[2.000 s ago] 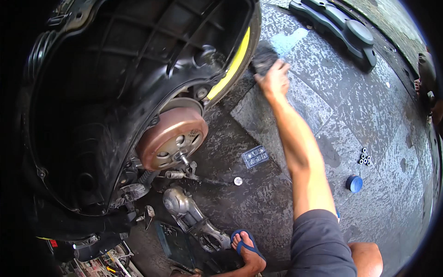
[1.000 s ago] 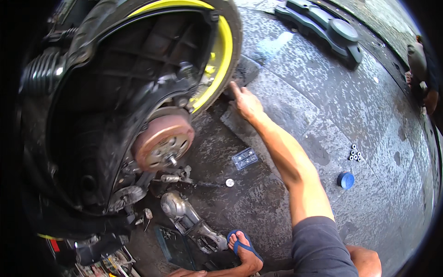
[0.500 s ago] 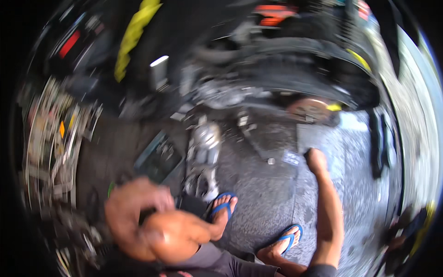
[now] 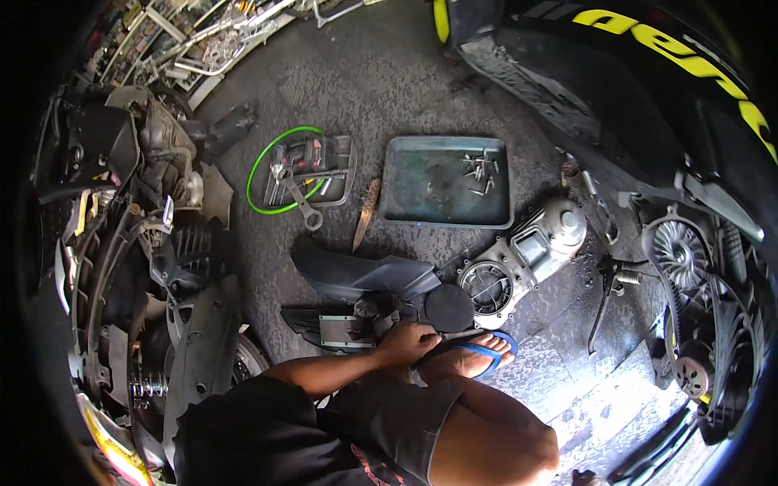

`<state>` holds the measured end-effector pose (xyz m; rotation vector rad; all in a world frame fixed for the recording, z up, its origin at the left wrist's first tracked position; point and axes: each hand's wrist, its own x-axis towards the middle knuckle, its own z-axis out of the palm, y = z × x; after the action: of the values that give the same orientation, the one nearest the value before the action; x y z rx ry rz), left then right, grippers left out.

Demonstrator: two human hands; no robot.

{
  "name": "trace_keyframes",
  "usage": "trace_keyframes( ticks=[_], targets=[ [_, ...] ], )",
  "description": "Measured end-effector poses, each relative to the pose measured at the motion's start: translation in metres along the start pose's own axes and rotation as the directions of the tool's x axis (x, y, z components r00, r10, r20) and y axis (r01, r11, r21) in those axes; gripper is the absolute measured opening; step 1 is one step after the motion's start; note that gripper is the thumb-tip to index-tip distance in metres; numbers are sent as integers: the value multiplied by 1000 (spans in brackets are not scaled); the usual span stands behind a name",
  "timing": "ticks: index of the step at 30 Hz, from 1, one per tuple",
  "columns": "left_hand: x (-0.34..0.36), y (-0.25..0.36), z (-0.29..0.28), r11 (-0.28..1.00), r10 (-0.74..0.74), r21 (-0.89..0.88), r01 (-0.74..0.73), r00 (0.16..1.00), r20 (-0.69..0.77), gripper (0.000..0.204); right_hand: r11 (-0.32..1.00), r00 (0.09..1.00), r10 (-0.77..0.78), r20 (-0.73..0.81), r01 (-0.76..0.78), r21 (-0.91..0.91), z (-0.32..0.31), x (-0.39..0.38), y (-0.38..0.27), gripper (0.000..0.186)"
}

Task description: The person reassembles a motorcycle transmission, using an impact driver to tighten nuts on the clutch and variator before fitting the outer engine case and securing it with bolts.

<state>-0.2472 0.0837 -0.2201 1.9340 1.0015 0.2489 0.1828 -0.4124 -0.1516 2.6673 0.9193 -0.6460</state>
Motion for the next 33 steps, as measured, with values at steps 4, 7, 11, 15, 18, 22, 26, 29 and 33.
trace_keyframes(
  ticks=[4, 7, 11, 15, 18, 22, 26, 29, 33],
  targets=[
    [29, -38, -21, 991, -128, 30, 134, 979, -157, 32, 990, 996, 73, 52, -79, 116, -29, 5, -47, 41],
    [72, -89, -70, 991, -129, -53, 120, 807, -576, 19, 983, 992, 102, 73, -112, 148, -46, 3, -69, 41],
    [106, -175, -164, 839, -7, 234, 492, 440, -898, 24, 981, 986, 152, 71, -160, 113, -54, 5, -81, 37],
    [128, -230, -232, 300, -446, -293, 908, -138, -884, 84, 982, 982, 152, 112, -163, 100, -64, 11, -89, 38],
    [126, -249, -266, 307, -723, -466, 829, -115, -681, 79, 982, 974, 146, 172, -164, 96, -75, 9, -95, 41],
    [130, -263, -282, 333, -822, -787, 519, -249, -512, 57, 974, 960, 206, 190, -220, 54, -79, 4, -90, 38],
    [141, -277, -288, 445, -726, -642, 625, -168, -667, 49, 977, 981, 180, 75, -187, 99, -61, -8, -49, 33],
    [150, -284, -287, 509, -34, 2, 861, 22, -999, 32, 978, 983, 176, -45, -170, 118, -42, -26, -2, 30],
    [166, -282, -313, 595, -425, 94, 798, 412, -806, 24, 969, 971, 226, -77, -215, 122, -28, -43, 22, 28]
  ],
)
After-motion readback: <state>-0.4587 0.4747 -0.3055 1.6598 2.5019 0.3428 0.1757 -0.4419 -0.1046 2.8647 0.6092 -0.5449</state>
